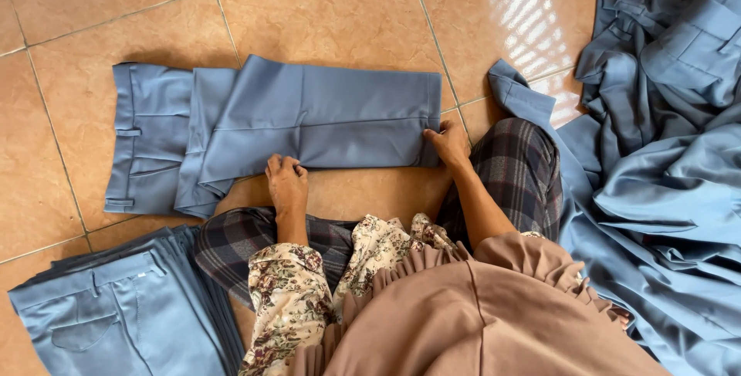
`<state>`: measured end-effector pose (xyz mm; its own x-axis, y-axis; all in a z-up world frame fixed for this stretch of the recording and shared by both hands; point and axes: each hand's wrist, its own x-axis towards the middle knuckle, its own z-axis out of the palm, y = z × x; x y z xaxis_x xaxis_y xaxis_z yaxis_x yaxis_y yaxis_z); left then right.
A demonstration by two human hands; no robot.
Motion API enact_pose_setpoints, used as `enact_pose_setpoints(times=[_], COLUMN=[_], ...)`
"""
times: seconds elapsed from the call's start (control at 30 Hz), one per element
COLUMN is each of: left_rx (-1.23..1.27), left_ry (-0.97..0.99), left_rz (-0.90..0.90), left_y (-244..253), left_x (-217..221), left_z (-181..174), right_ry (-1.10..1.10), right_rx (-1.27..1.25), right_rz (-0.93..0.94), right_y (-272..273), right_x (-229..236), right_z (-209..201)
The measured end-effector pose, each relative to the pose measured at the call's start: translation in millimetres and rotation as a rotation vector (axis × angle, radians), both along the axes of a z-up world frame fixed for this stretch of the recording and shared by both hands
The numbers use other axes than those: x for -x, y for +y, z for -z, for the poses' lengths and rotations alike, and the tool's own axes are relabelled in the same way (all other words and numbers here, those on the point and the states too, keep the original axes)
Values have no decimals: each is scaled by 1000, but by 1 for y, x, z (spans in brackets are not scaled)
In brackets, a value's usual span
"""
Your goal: Folding blue trousers and stacking them neatly on the floor.
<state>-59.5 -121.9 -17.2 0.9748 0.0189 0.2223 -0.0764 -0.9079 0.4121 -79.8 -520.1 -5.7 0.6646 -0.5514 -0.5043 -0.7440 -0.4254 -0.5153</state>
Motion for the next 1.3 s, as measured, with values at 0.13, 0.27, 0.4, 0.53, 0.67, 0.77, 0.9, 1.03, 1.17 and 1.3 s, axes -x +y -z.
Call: enact_pose_setpoints(times=[0.13,0.27,0.4,0.53,0.67,0.77,0.9,1.03,1.17,1.3], left_rx=[-55,-113,-93,-92,-73,-118,-109,-57,-83,-138], left_ry=[110,258,286,277,271,214,135,123,433,649], left_rz=[-21,-18,-24,-34,-37,39,217,264,207,159], left_y=[0,0,-5,-6,-10,-19,-62,-109,-138,-156], left_x=[3,1,1,2,3,2,2,2,-13,-27], left_z=[7,11,3,-4,-3,21,44,-9,-53,-77], right_ry=[-8,-39,-50,-94,-329,-494,-492,-336,-303,-440], right_rx=[41,40,62,37,-91,-257,-355,-427,-677,-913], right_rz=[22,48,-2,-90,-50,-7,100,189,184,163], right_y=[19,26,17,47,32,-15,-106,-150,-144,-134], right_x=[-5,-12,-32,-39,-53,-74,-91,-75,-79,-80], right_z=[-47,-53,-4,-45,-65,-72,-40,-33,-41,-100])
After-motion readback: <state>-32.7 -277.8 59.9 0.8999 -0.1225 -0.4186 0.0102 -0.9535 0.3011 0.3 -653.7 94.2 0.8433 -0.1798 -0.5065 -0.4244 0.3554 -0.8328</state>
